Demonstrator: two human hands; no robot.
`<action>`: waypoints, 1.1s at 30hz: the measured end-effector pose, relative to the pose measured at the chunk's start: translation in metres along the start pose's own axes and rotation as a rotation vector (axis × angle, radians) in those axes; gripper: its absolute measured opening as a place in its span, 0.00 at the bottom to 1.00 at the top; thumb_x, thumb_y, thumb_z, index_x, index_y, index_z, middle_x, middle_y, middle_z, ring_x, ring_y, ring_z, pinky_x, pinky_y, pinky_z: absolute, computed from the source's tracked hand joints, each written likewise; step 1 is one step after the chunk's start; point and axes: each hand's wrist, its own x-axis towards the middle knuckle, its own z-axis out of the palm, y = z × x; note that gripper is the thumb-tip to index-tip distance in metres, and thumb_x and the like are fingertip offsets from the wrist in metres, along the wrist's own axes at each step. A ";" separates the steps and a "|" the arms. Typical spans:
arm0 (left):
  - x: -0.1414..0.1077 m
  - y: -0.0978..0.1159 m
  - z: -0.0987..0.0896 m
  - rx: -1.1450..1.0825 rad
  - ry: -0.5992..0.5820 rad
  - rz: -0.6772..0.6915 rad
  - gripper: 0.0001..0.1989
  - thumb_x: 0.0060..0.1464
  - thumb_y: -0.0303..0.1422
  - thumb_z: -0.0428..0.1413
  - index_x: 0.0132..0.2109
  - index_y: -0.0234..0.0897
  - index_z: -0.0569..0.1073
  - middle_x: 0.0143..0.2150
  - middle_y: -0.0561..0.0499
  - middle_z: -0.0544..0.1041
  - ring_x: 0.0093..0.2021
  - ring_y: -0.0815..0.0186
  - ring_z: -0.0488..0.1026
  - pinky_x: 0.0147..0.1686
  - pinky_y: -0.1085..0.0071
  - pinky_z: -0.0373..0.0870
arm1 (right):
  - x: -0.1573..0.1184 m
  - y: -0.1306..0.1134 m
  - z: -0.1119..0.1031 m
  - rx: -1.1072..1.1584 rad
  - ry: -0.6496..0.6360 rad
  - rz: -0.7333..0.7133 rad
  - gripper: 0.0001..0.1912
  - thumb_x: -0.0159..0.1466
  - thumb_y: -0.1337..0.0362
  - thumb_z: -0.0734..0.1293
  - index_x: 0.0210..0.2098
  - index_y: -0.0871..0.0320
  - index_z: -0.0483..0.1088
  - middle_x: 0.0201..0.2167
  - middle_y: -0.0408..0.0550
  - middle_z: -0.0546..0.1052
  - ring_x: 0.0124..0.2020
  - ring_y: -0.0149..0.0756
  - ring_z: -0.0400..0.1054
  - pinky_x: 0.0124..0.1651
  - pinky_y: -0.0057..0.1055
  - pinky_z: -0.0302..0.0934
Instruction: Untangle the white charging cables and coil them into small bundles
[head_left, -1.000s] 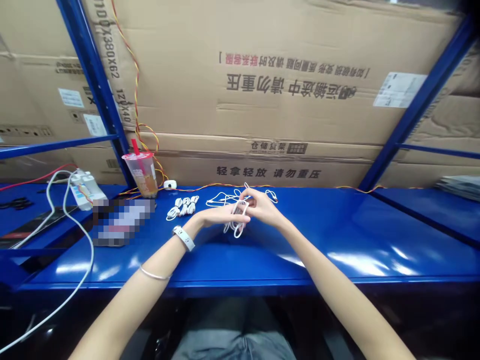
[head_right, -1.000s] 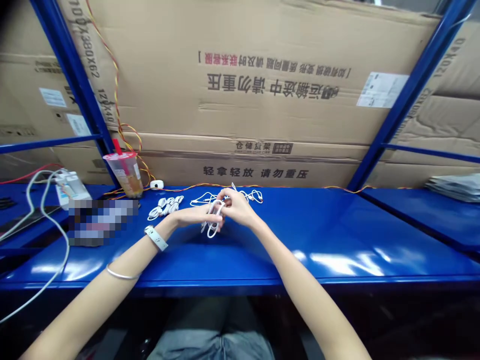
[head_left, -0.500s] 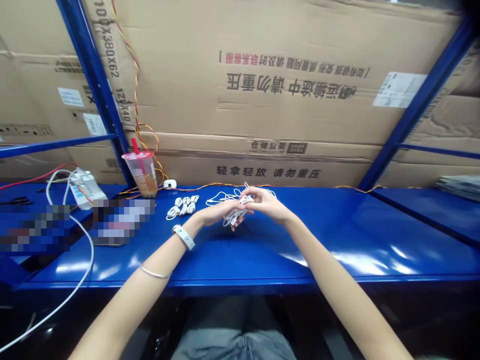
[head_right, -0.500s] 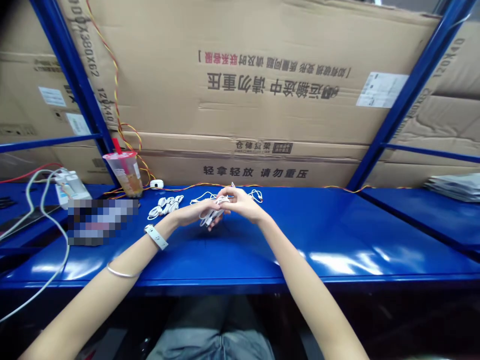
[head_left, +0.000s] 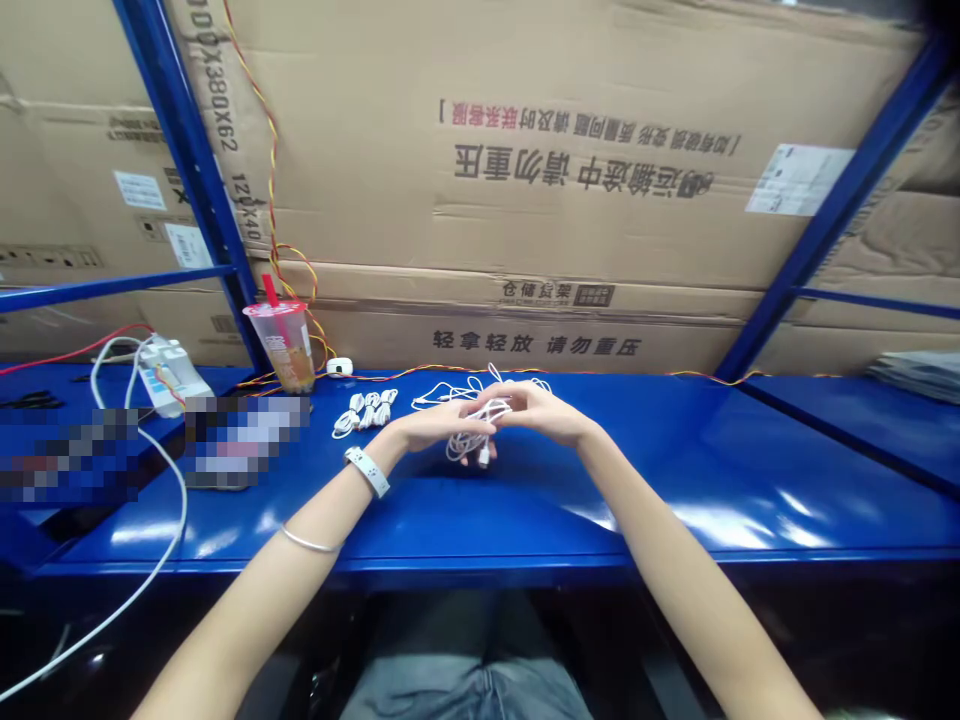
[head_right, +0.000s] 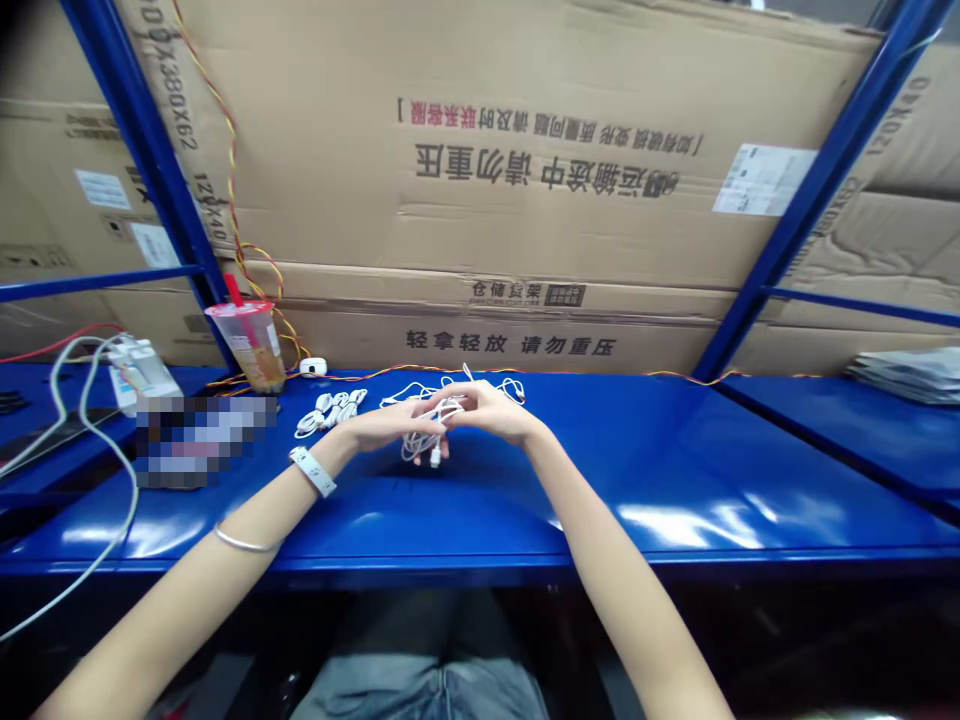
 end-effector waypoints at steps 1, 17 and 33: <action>0.001 -0.001 0.000 -0.007 0.020 0.026 0.15 0.52 0.40 0.57 0.43 0.34 0.70 0.35 0.44 0.78 0.33 0.64 0.74 0.32 0.69 0.67 | 0.001 0.001 0.000 -0.016 0.035 -0.019 0.14 0.55 0.64 0.69 0.41 0.58 0.73 0.39 0.47 0.77 0.40 0.38 0.71 0.44 0.34 0.65; 0.010 -0.017 -0.001 0.098 0.098 -0.056 0.11 0.50 0.35 0.58 0.40 0.35 0.69 0.31 0.50 0.73 0.28 0.66 0.73 0.31 0.67 0.70 | 0.008 0.022 0.000 -0.353 0.276 0.055 0.07 0.49 0.68 0.68 0.30 0.60 0.71 0.18 0.39 0.69 0.19 0.27 0.61 0.22 0.24 0.53; 0.005 -0.011 -0.002 -0.064 0.048 -0.034 0.19 0.51 0.38 0.60 0.48 0.35 0.71 0.32 0.50 0.72 0.30 0.66 0.71 0.34 0.65 0.70 | 0.006 0.012 0.001 -0.061 0.181 0.061 0.17 0.55 0.52 0.70 0.30 0.62 0.72 0.20 0.43 0.71 0.23 0.30 0.64 0.25 0.26 0.56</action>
